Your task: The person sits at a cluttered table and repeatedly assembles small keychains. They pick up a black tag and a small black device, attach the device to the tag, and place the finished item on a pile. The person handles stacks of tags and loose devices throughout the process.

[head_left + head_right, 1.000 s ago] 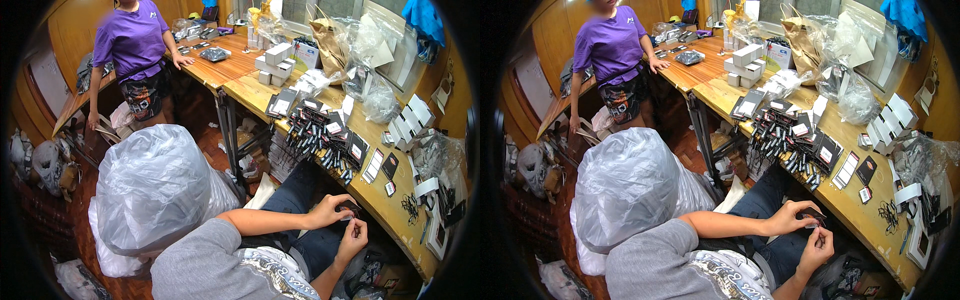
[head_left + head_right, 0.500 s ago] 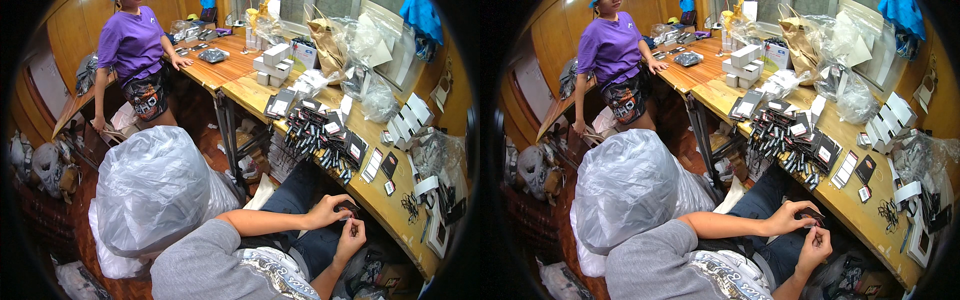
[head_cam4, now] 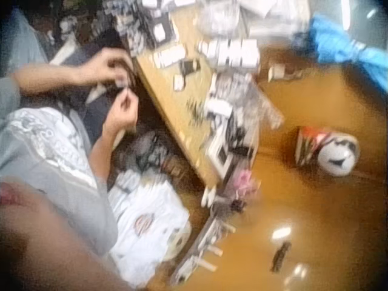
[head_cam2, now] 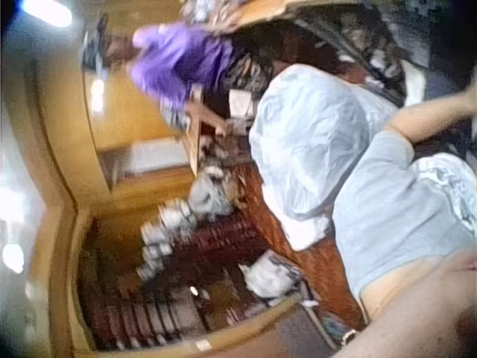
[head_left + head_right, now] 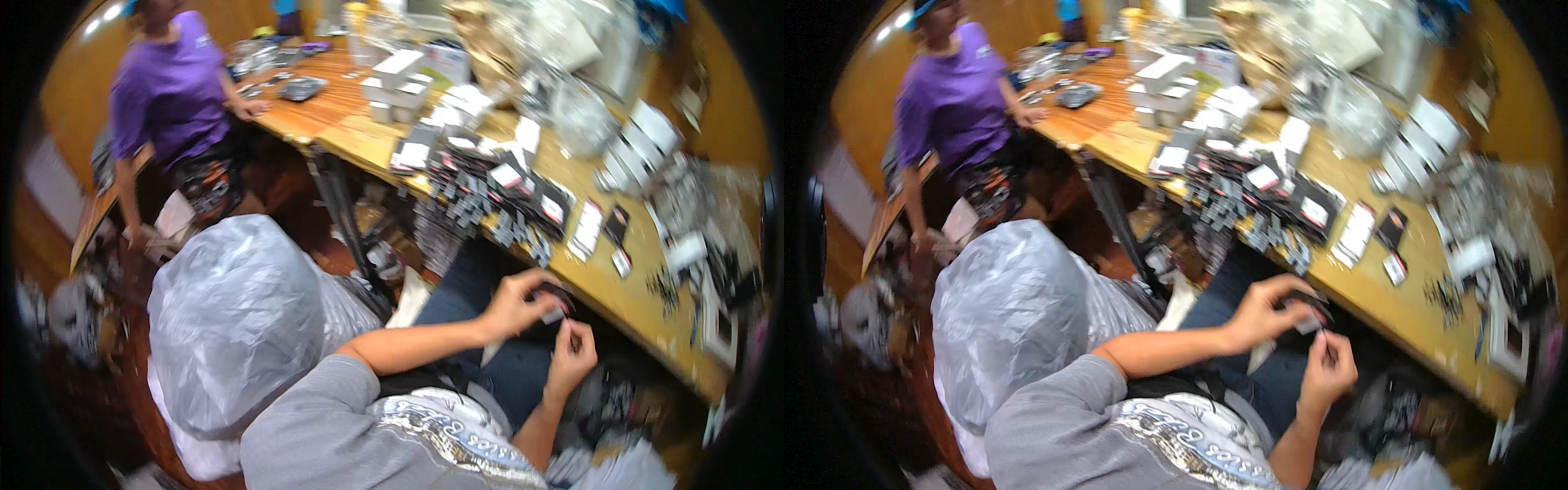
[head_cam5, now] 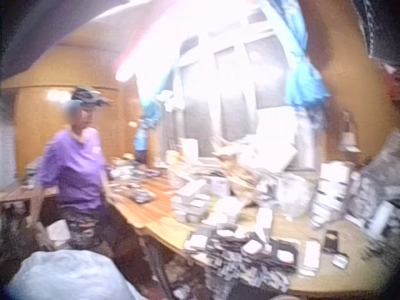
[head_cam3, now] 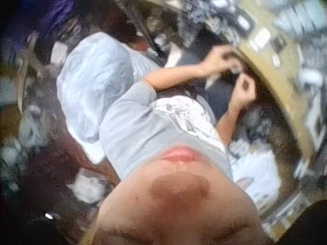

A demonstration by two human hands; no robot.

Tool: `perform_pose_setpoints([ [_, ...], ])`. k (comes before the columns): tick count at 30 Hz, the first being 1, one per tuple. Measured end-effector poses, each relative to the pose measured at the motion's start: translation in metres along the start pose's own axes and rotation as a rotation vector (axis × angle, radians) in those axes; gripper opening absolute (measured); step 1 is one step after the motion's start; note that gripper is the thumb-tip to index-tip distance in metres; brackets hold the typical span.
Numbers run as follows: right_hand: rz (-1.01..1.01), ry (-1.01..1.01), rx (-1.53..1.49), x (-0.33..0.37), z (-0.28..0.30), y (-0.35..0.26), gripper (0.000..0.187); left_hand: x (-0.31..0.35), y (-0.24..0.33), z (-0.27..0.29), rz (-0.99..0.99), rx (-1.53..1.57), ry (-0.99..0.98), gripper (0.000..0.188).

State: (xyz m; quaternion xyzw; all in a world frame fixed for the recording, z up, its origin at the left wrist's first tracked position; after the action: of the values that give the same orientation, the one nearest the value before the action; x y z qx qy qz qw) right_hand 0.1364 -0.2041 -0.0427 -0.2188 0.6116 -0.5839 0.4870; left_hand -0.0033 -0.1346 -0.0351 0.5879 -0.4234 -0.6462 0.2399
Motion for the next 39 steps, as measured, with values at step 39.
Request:
perform_pose_setpoints([
  [39, -0.350, -0.245, -0.678, -0.009, -0.023, 0.031, 0.003, 0.002, 0.040, -0.040, -0.220, -0.265, -0.417, 0.021],
])
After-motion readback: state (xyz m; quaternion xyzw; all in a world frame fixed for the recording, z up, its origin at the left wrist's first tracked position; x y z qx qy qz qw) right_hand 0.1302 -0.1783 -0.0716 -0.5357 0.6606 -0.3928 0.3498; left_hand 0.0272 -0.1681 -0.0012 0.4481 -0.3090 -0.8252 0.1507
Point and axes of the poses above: each hand's wrist, its own x-axis away from the middle knuckle, its own z-axis out of the back of the hand, y = z × x, the point moved 10 cm from there along -x, towards the middle knuckle, and after that the axes turned 8 degrees about -z, right-handed, at the moved point
